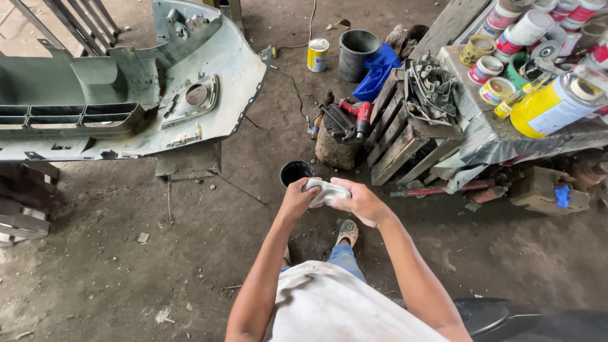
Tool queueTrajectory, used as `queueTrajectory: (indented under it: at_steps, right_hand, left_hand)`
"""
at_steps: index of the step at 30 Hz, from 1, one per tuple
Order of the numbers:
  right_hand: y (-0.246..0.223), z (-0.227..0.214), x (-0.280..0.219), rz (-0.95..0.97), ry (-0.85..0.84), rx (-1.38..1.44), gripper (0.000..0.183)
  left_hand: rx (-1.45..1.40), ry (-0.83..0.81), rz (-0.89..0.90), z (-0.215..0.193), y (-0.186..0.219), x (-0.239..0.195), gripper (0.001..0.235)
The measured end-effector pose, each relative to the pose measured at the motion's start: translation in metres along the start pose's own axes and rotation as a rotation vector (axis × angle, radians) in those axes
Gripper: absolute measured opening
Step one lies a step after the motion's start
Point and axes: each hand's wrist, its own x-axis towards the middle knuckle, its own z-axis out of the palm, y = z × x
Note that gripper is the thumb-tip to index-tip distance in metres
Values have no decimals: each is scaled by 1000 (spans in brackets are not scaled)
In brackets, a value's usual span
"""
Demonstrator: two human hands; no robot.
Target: The person kneads a white putty-like substance in their hands, then walks to a car bumper and applies the substance to a damaged area on the bumper's surface.
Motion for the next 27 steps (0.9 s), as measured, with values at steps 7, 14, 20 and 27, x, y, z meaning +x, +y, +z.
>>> queueTrajectory:
  at_steps: [7, 14, 20, 27]
  right_hand:
    - [-46, 52, -31, -89, 273, -919, 51]
    - [7, 7, -10, -60, 232, -405, 40]
    - [11, 21, -11, -290, 123, -273, 69]
    - [2, 25, -23, -109, 223, -260, 54]
  left_hand:
    - [193, -47, -141, 15, 39, -29, 30]
    - [249, -18, -13, 18, 24, -24, 33]
    - [288, 18, 101, 44, 34, -34, 50]
    - [203, 66, -55, 21, 43, -36, 59]
